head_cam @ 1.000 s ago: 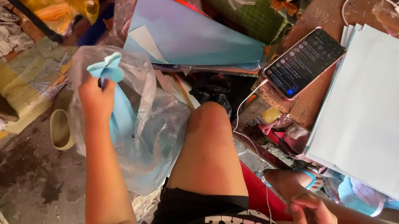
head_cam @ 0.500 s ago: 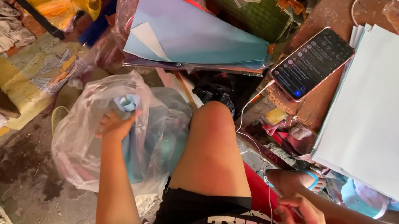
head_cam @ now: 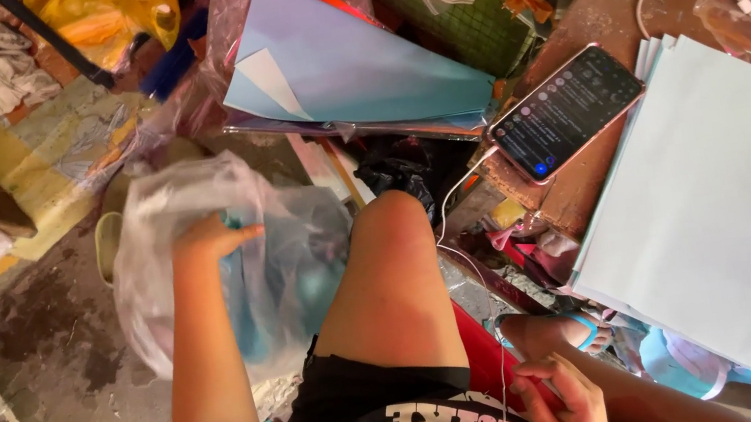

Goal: The person folds a light blue sheet of paper into a flower shape by hand. They fold the paper in half, then into quarters, and finally shape it into a flower.

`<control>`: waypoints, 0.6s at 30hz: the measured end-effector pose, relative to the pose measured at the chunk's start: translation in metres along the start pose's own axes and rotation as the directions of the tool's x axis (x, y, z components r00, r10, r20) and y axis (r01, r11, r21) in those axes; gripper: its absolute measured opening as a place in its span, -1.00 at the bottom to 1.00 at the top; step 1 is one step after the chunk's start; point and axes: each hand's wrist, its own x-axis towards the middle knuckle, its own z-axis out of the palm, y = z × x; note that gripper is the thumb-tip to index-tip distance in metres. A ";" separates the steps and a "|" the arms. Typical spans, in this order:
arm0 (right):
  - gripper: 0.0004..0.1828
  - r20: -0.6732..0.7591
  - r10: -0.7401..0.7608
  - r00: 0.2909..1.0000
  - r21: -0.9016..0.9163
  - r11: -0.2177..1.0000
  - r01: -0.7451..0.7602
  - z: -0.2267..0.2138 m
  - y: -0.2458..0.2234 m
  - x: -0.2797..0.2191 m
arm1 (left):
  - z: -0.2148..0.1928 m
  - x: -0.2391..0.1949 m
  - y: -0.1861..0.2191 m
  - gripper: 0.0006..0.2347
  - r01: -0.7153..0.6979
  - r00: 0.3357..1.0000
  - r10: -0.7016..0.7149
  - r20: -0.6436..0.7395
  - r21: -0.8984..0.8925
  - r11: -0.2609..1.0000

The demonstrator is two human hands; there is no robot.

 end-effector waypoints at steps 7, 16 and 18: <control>-0.94 0.034 -0.065 0.997 0.012 0.998 0.065 -0.004 0.009 0.002 | -0.015 -0.027 0.025 -0.16 -0.346 0.914 0.208 -0.348 -0.404 0.847; -0.94 0.048 -0.054 0.997 0.010 0.999 0.053 -0.003 0.009 0.004 | -0.067 -0.055 0.035 -0.36 -0.820 0.133 0.538 -0.833 0.212 0.531; -0.95 0.035 -0.049 0.998 0.009 0.999 0.049 -0.002 0.011 0.004 | -0.074 -0.066 0.050 -0.36 -0.712 -0.007 0.526 -0.851 0.373 0.595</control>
